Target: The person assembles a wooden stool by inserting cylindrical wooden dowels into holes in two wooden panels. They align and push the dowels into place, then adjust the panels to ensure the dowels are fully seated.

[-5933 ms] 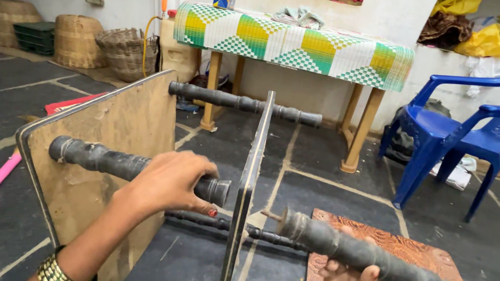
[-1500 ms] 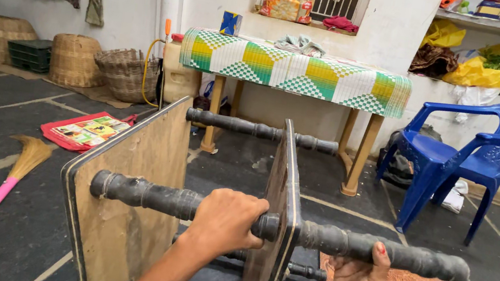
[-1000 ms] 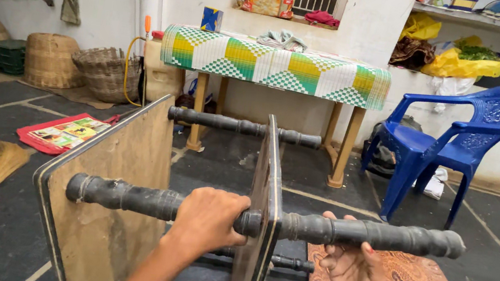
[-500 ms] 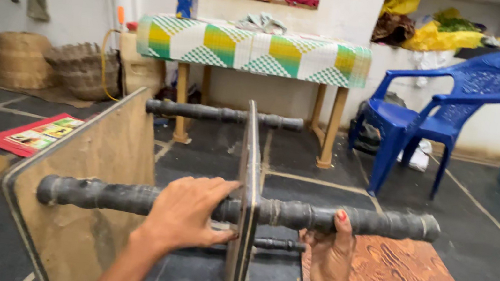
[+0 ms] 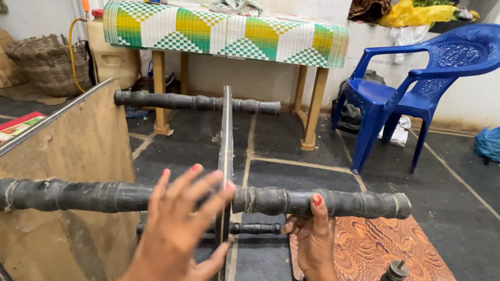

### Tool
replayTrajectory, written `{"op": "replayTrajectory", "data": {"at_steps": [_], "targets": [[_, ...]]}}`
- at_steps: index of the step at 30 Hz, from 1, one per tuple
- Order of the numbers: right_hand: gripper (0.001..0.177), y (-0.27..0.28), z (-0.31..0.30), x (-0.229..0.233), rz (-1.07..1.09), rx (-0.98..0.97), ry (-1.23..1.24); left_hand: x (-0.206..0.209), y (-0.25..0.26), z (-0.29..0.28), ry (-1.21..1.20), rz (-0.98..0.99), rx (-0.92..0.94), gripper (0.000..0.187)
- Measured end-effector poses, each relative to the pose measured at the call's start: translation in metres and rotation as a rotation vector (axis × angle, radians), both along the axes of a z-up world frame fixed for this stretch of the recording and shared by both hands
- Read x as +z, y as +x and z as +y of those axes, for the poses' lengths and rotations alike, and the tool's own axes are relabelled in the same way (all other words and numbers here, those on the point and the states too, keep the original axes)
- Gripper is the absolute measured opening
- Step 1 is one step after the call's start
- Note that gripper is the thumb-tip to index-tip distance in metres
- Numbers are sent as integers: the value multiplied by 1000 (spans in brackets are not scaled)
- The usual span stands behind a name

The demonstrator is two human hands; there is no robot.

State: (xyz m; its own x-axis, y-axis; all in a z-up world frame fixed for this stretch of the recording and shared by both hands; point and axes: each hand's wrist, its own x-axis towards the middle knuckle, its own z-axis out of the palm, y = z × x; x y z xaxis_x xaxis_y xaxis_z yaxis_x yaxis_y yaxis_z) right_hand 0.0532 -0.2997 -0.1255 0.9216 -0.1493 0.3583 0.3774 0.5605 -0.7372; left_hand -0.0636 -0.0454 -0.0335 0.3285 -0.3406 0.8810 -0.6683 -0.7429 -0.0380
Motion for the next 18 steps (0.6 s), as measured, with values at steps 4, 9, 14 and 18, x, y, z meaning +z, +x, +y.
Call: {"op": "replayTrajectory", "data": {"at_steps": [4,9,14,18], "targets": [[43,-2,-4,-5,-26,5,-23,-22,16,-40,142,-286,165,36],[44,-8,-6,3,-48,58,-41,-27,28,-78,196,-378,336,28],[41,-9,-8,2,-52,32,-50,-16,41,-97,190,-313,468,33],[52,-5,-23,-10,-11,116,-164,-16,40,-97,204,-209,486,38]]}}
